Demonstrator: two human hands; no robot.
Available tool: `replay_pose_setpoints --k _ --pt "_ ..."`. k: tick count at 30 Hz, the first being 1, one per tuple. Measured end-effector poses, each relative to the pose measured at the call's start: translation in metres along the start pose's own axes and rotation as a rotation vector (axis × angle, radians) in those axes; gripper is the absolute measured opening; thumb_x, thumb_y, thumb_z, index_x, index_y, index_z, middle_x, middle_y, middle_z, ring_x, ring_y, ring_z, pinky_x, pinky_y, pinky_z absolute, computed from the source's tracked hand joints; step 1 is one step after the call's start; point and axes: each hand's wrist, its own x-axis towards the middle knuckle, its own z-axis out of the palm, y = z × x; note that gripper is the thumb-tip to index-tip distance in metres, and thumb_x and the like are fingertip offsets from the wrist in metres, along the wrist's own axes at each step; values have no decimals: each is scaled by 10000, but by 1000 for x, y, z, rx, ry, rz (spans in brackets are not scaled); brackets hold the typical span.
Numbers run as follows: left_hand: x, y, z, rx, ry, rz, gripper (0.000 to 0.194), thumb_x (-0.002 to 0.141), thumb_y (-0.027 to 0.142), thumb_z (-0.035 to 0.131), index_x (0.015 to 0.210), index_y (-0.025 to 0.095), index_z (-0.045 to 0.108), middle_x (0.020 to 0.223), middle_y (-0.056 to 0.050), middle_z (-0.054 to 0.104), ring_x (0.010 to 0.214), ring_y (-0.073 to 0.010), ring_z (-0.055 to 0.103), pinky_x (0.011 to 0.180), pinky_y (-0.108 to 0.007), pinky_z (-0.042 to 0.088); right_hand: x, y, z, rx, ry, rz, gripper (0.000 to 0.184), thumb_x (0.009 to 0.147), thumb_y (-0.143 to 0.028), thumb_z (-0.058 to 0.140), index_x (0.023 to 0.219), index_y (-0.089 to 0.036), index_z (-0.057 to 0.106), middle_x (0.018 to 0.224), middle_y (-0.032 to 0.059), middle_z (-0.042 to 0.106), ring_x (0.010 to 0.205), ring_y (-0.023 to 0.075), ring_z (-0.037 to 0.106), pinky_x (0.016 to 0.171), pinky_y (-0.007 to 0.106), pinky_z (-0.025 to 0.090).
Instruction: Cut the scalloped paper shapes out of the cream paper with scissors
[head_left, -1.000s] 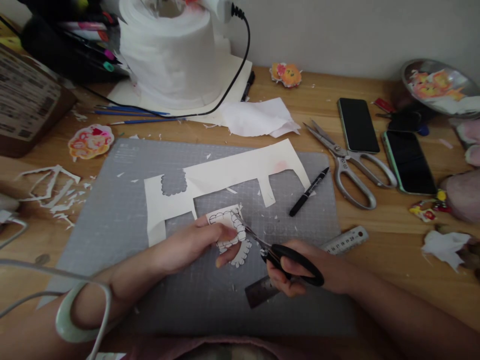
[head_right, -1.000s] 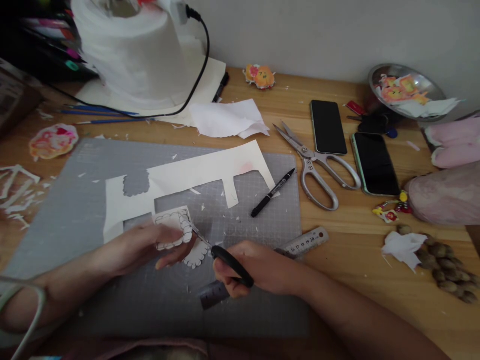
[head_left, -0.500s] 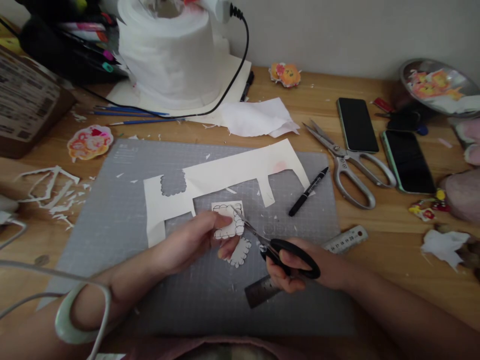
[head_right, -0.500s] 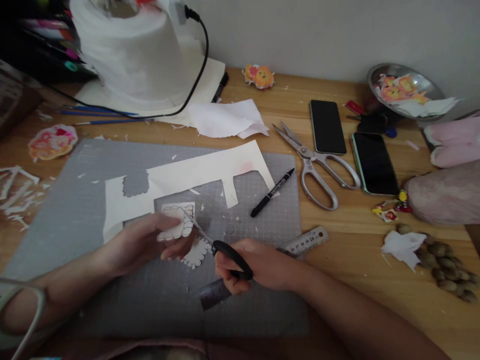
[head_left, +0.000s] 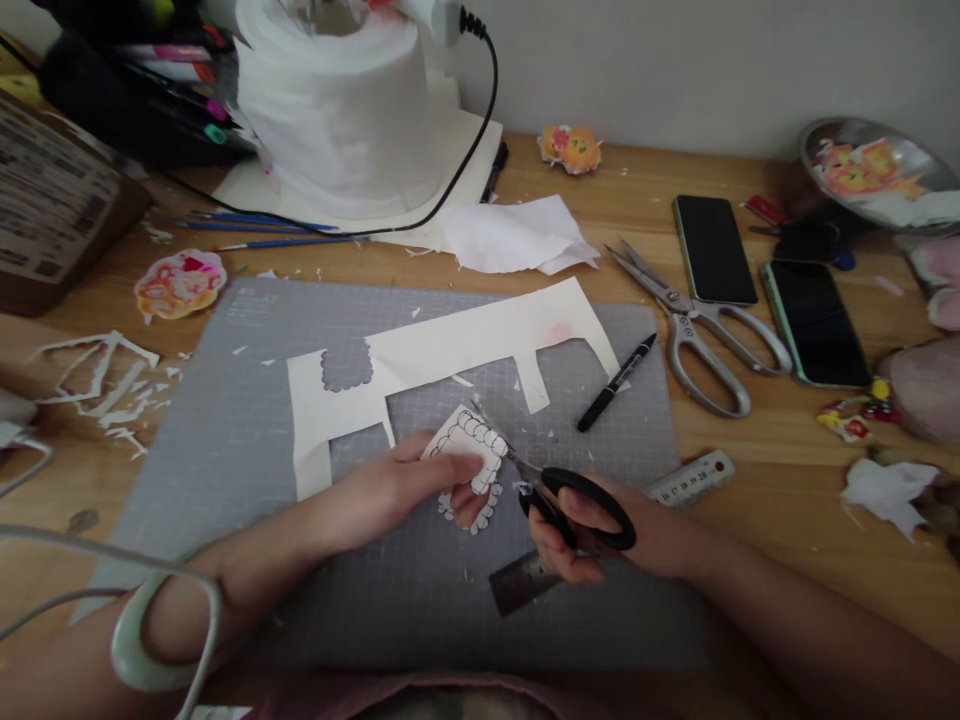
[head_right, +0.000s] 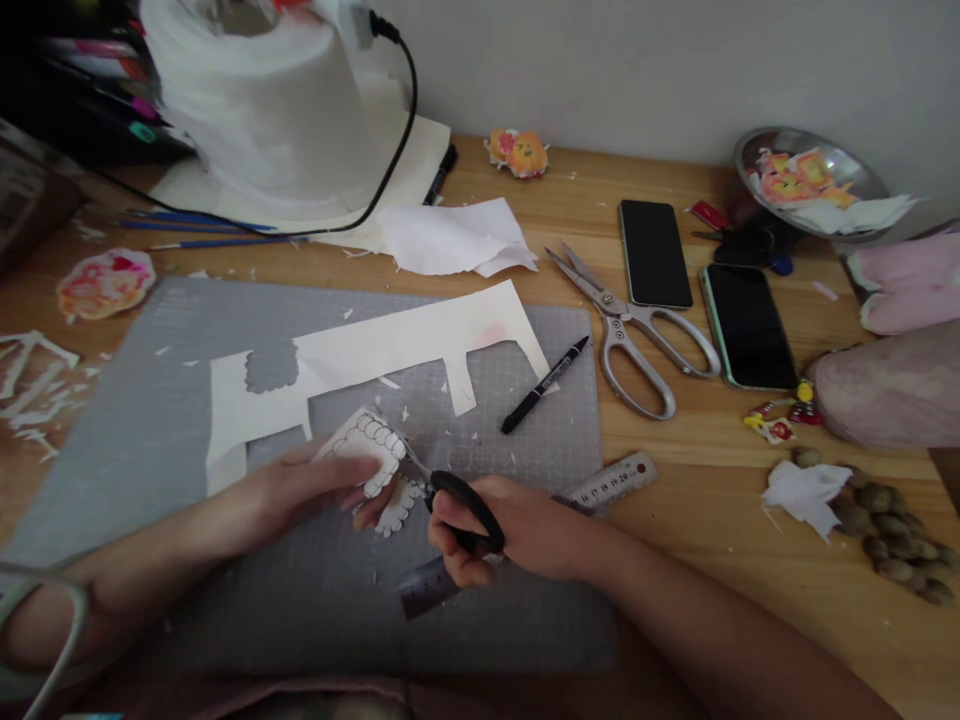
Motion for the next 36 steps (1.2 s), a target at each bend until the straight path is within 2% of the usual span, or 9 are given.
replay_pose_setpoints --k 9,29,36 --pt "-1 5 2 -110 -10 40 302 850 323 434 577 195 463 547 11 525 585 -158 467 634 -291 345 1 -5 1 -52 7 28 542 802 -687 516 674 -166 436 496 -63 433 460 64 351 485 223 269" --pt "-2 7 1 -49 -42 15 319 808 315 420 521 191 480 464 13 463 517 -153 429 602 -301 334 -1 -6 4 -65 38 4 579 775 -718 515 643 -157 465 488 -45 451 446 60 356 434 198 261" --pt "-2 5 -2 -46 -99 8 298 808 287 431 532 186 481 475 19 481 527 -141 446 611 -286 346 -1 -9 4 -70 25 32 580 774 -717 518 642 -155 462 490 -48 449 434 54 356 437 200 261"
